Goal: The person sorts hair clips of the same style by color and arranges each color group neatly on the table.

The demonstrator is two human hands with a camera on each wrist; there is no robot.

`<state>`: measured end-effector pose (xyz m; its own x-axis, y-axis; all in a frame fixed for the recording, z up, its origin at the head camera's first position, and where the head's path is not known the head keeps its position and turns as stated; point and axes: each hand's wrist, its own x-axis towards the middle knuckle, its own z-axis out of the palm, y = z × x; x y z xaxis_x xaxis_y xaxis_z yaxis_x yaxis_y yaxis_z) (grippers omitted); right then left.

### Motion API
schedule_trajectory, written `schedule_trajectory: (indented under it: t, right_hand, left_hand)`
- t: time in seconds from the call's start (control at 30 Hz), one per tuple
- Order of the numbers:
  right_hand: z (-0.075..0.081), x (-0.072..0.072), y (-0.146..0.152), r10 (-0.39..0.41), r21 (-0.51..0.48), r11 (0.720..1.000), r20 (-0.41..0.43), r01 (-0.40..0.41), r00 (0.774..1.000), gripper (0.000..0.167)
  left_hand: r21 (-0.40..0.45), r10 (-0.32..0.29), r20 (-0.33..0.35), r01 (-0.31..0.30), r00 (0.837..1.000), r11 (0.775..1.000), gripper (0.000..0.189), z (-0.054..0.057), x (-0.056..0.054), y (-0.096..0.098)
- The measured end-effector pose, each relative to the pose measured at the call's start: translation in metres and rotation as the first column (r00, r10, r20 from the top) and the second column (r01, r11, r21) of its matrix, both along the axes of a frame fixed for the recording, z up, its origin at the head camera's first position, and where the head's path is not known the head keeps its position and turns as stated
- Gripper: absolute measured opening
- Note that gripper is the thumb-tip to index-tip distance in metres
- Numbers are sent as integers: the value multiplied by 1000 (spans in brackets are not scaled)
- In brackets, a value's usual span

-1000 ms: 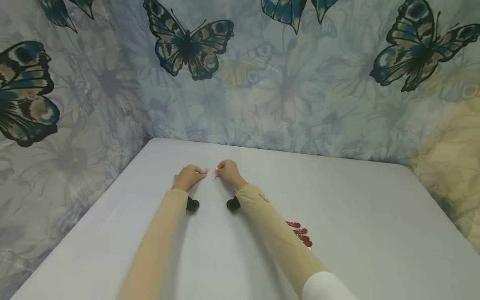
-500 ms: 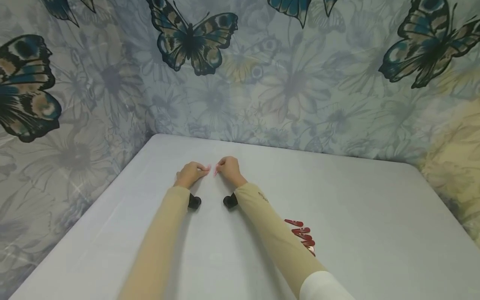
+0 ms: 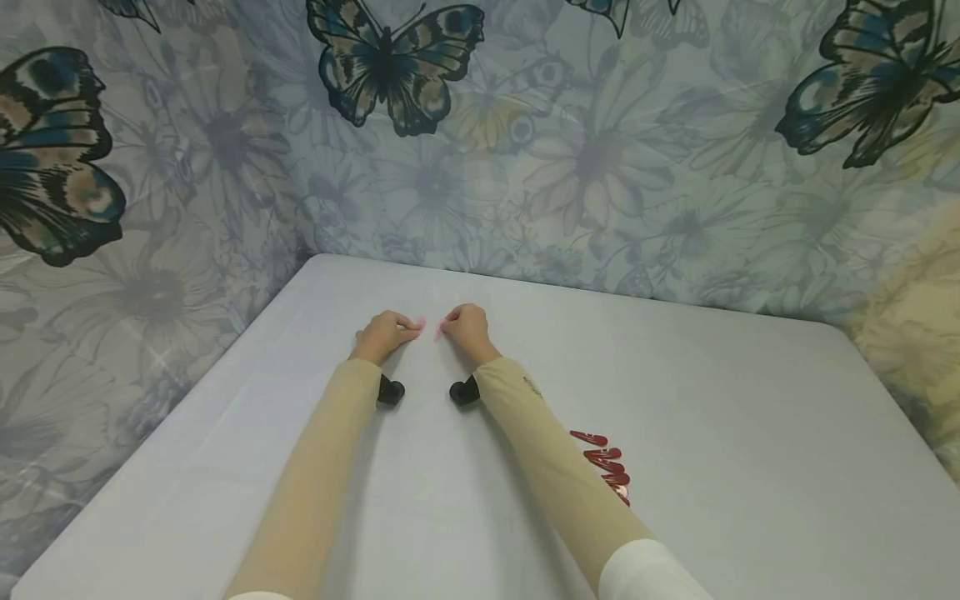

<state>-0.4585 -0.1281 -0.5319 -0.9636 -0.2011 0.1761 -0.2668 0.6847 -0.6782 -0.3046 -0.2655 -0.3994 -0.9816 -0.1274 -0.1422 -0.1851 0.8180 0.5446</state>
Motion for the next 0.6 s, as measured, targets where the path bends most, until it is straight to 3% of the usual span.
schedule_trajectory:
  t: [0.13,0.17,0.23,0.3,0.37,0.4,0.47,0.53,0.6]
  right_hand:
    - [-13,-11,2,20,-47,999,11,-19,1000,17]
    - [-3,-1,3,15,-40,999,24,-14,1000,15]
    - [5,3,3,22,-31,999,75,-20,997,15]
    - [12,11,5,36,-49,998,39,-34,999,16]
    - [38,31,10,58,-52,997,92,-53,994,15]
    - [42,31,11,68,-66,996,103,-61,992,16]
    - [66,54,15,60,-75,996,102,-52,993,13]
    - [94,77,18,37,-53,998,168,-29,985,12]
    - [106,89,19,17,-49,999,149,-9,989,12]
  left_hand:
    - [8,-1,-14,1,1000,1000,39,1,1,1]
    - [11,-1,-15,1,1000,1000,39,1,1,1]
    - [14,2,-15,-2,1000,1000,39,2,2,1]
    - [16,7,-15,-7,1000,1000,39,1,3,1]
    - [14,7,-12,-6,1000,1000,39,1,4,1]
    - [14,5,-13,-5,1000,1000,39,1,4,1]
    - [12,1,-17,-1,1000,1000,40,1,4,1]
    - [11,-3,-17,3,1000,1000,40,1,3,2]
    - [10,-6,-16,6,1000,1000,40,1,3,1]
